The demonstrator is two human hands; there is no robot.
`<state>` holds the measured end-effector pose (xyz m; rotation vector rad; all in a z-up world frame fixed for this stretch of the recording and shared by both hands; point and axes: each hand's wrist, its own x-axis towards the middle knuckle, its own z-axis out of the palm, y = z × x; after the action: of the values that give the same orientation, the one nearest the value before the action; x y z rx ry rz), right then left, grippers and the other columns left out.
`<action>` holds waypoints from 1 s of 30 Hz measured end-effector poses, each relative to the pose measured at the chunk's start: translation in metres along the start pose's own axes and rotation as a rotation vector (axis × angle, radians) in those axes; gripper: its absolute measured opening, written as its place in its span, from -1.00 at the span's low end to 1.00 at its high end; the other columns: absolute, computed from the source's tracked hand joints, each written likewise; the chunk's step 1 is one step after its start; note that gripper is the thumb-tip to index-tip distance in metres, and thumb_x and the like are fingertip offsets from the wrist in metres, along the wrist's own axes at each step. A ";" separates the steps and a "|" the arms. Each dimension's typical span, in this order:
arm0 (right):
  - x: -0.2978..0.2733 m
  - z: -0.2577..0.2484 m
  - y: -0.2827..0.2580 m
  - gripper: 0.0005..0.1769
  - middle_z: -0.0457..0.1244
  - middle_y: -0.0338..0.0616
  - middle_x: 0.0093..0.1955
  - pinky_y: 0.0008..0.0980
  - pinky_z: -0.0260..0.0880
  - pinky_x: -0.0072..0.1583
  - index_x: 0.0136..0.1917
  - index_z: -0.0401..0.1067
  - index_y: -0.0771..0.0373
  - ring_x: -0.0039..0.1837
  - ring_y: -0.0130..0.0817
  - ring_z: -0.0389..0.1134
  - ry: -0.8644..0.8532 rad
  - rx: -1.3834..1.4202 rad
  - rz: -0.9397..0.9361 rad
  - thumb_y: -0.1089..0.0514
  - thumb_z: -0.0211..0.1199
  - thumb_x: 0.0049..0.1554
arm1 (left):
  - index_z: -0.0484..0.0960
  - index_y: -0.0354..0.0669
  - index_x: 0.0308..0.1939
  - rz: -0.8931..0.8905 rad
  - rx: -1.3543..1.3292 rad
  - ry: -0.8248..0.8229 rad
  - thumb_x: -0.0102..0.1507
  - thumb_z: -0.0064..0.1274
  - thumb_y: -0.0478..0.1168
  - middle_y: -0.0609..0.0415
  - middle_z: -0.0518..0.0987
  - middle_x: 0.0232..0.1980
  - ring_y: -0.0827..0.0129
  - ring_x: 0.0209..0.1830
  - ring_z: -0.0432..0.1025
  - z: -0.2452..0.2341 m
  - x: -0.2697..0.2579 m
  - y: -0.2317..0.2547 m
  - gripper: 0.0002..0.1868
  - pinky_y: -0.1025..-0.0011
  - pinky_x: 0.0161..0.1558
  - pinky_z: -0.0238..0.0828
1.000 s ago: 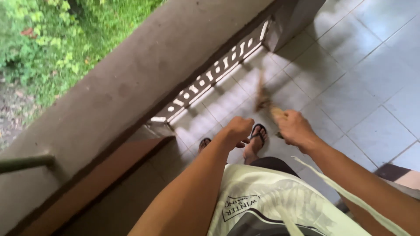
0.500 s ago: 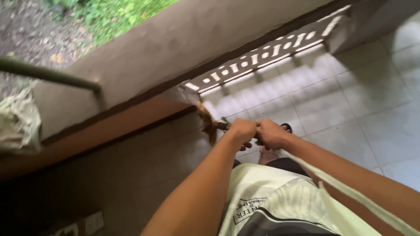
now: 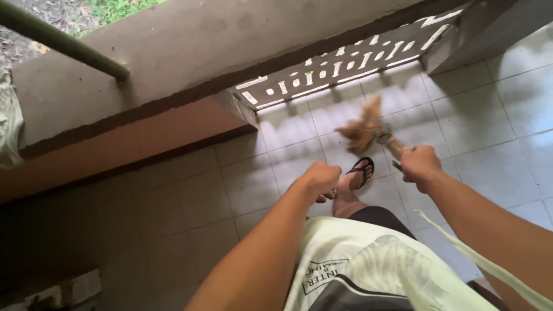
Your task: Sweeping the tiled floor of a balcony using a small broom.
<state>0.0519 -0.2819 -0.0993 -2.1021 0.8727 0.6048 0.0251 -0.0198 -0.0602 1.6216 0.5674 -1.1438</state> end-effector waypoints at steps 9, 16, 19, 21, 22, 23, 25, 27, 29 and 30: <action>-0.023 0.062 0.037 -0.69 0.38 0.17 -0.16 -0.10 0.47 -0.23 -0.02 0.48 0.45 -0.18 0.06 0.50 0.078 -0.288 -0.181 0.11 0.17 0.17 | 0.57 -0.32 -0.10 0.020 -0.077 0.063 0.25 -0.14 -0.06 -0.12 0.62 -0.14 0.14 -0.36 0.57 -0.034 -0.028 -0.069 -0.62 0.20 -0.41 0.43; -0.168 0.136 -0.007 -0.63 0.33 0.08 -0.25 -0.14 0.35 -0.32 -0.10 0.47 0.48 -0.31 -0.15 0.33 -0.066 0.140 -0.118 0.07 0.09 0.26 | 0.55 -0.30 -0.03 0.017 -0.186 0.083 0.25 -0.14 -0.09 -0.12 0.60 -0.13 0.13 -0.32 0.56 -0.077 -0.091 -0.142 -0.62 0.23 -0.39 0.42; -0.218 0.167 -0.017 -0.64 0.31 0.03 -0.27 -0.16 0.32 -0.34 -0.04 0.47 0.44 -0.36 -0.15 0.30 -0.203 0.082 -0.128 0.07 0.04 0.26 | 0.55 -0.33 -0.05 0.008 -0.225 0.095 0.26 -0.18 -0.07 -0.10 0.63 -0.14 0.17 -0.33 0.56 -0.089 -0.103 -0.177 -0.60 0.25 -0.40 0.43; -0.262 0.181 -0.035 -0.57 0.30 0.01 -0.28 -0.20 0.34 -0.32 0.05 0.46 0.41 -0.36 -0.16 0.30 -0.297 -0.080 -0.178 -0.02 0.00 0.28 | 0.57 -0.44 -0.06 -0.025 -0.293 0.142 0.28 -0.16 -0.08 -0.15 0.63 -0.15 0.17 -0.37 0.53 -0.096 -0.113 -0.193 -0.57 0.28 -0.42 0.42; -0.269 0.187 -0.037 -0.57 0.30 0.01 -0.28 -0.20 0.34 -0.32 0.05 0.46 0.41 -0.36 -0.16 0.30 -0.297 -0.088 -0.183 -0.02 0.00 0.28 | 0.57 -0.44 -0.06 -0.021 -0.302 0.143 0.28 -0.16 -0.08 -0.15 0.63 -0.15 0.17 -0.37 0.53 -0.097 -0.118 -0.196 -0.57 0.28 -0.42 0.42; -0.277 0.195 -0.039 -0.56 0.30 -0.02 -0.29 -0.23 0.33 -0.32 0.08 0.47 0.39 -0.35 -0.22 0.29 -0.362 -0.141 -0.228 -0.04 0.00 0.28 | 0.57 -0.42 -0.06 -0.030 -0.312 0.158 0.27 -0.16 -0.09 -0.14 0.63 -0.16 0.18 -0.39 0.53 -0.099 -0.123 -0.202 -0.59 0.27 -0.42 0.42; -0.294 0.209 -0.044 -0.54 0.30 -0.06 -0.30 -0.26 0.32 -0.31 0.11 0.47 0.36 -0.35 -0.27 0.27 -0.441 -0.212 -0.283 -0.06 0.00 0.27 | 0.57 -0.39 -0.06 -0.041 -0.343 0.183 0.27 -0.17 -0.11 -0.12 0.63 -0.16 0.18 -0.40 0.54 -0.103 -0.135 -0.213 -0.60 0.27 -0.42 0.42; -0.311 0.221 -0.051 -0.54 0.28 -0.09 -0.31 -0.26 0.29 -0.32 0.13 0.47 0.36 -0.35 -0.33 0.24 -0.586 -0.235 -0.323 -0.06 0.02 0.26 | 0.57 -0.24 -0.06 -0.021 -0.415 0.166 0.27 -0.11 -0.04 -0.08 0.57 -0.19 0.22 -0.42 0.48 -0.105 -0.147 -0.222 -0.64 0.29 -0.43 0.35; -0.318 0.232 -0.050 -0.53 0.29 -0.10 -0.31 -0.28 0.28 -0.33 0.13 0.48 0.38 -0.36 -0.34 0.24 -0.649 -0.270 -0.327 -0.07 0.03 0.26 | 0.58 -0.26 -0.09 -0.048 -0.473 0.186 0.27 -0.13 -0.09 -0.08 0.57 -0.21 0.22 -0.43 0.49 -0.107 -0.140 -0.237 -0.66 0.30 -0.44 0.35; -0.321 0.237 -0.050 -0.52 0.29 -0.10 -0.30 -0.29 0.27 -0.33 0.13 0.48 0.40 -0.36 -0.36 0.24 -0.701 -0.292 -0.328 -0.08 0.03 0.27 | 0.58 -0.29 -0.11 -0.070 -0.515 0.199 0.26 -0.16 -0.13 -0.09 0.57 -0.23 0.22 -0.44 0.50 -0.107 -0.136 -0.245 -0.68 0.30 -0.45 0.35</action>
<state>-0.1510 0.0524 -0.0070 -1.9918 0.0455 1.2355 -0.1886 0.1901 -0.0526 1.2769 0.9671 -0.8010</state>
